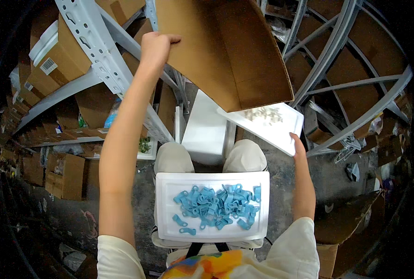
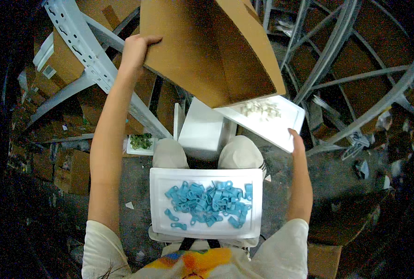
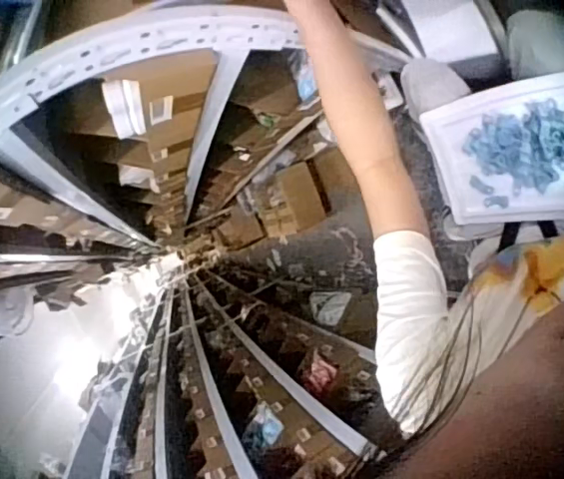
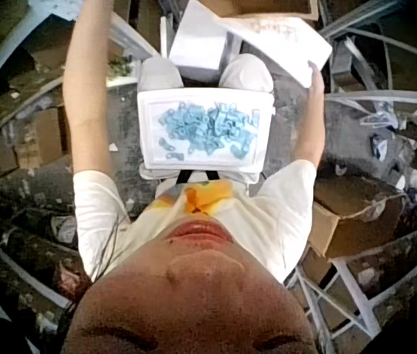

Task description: The person sits on the floor and transfers white plastic clips from a cardboard box into a white tray. They then pick up individual clips, separate them, and place them back into the tray.

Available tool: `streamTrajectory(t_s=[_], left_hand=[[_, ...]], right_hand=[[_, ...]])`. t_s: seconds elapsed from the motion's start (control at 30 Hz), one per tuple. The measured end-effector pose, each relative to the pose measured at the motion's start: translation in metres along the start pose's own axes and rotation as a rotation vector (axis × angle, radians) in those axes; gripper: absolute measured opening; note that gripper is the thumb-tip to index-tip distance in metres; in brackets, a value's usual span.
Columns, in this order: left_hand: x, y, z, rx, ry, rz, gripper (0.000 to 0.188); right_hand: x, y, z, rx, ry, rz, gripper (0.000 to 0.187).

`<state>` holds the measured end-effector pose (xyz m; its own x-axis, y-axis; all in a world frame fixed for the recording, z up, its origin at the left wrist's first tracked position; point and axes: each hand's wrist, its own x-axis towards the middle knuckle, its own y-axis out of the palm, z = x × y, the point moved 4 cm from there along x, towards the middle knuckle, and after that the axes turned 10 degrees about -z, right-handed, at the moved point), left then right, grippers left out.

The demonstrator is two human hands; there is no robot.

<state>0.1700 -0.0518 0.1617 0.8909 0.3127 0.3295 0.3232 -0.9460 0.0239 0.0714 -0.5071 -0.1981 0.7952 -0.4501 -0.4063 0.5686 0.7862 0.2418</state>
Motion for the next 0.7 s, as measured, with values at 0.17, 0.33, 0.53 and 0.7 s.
streamTrajectory(t_s=[0.17,0.33,0.53,0.7], left_hand=[[-0.005,-0.012,-0.006,0.096,0.015,0.050,0.019],[0.006,-0.015,0.018,0.378,0.078,0.069,0.018],[0.013,-0.005,0.061,0.738,0.030,0.148,0.021],[0.030,-0.010,0.127,0.863,-0.095,0.116,0.025]], right_hand=[[-0.017,-0.085,0.017,0.113,-0.031,-0.111,0.049],[-0.045,-0.162,0.045,0.058,-0.117,-0.225,0.048],[-0.113,-0.182,0.080,0.074,-0.174,-0.376,0.056],[-0.137,-0.167,0.096,0.143,-0.168,-0.316,0.056]])
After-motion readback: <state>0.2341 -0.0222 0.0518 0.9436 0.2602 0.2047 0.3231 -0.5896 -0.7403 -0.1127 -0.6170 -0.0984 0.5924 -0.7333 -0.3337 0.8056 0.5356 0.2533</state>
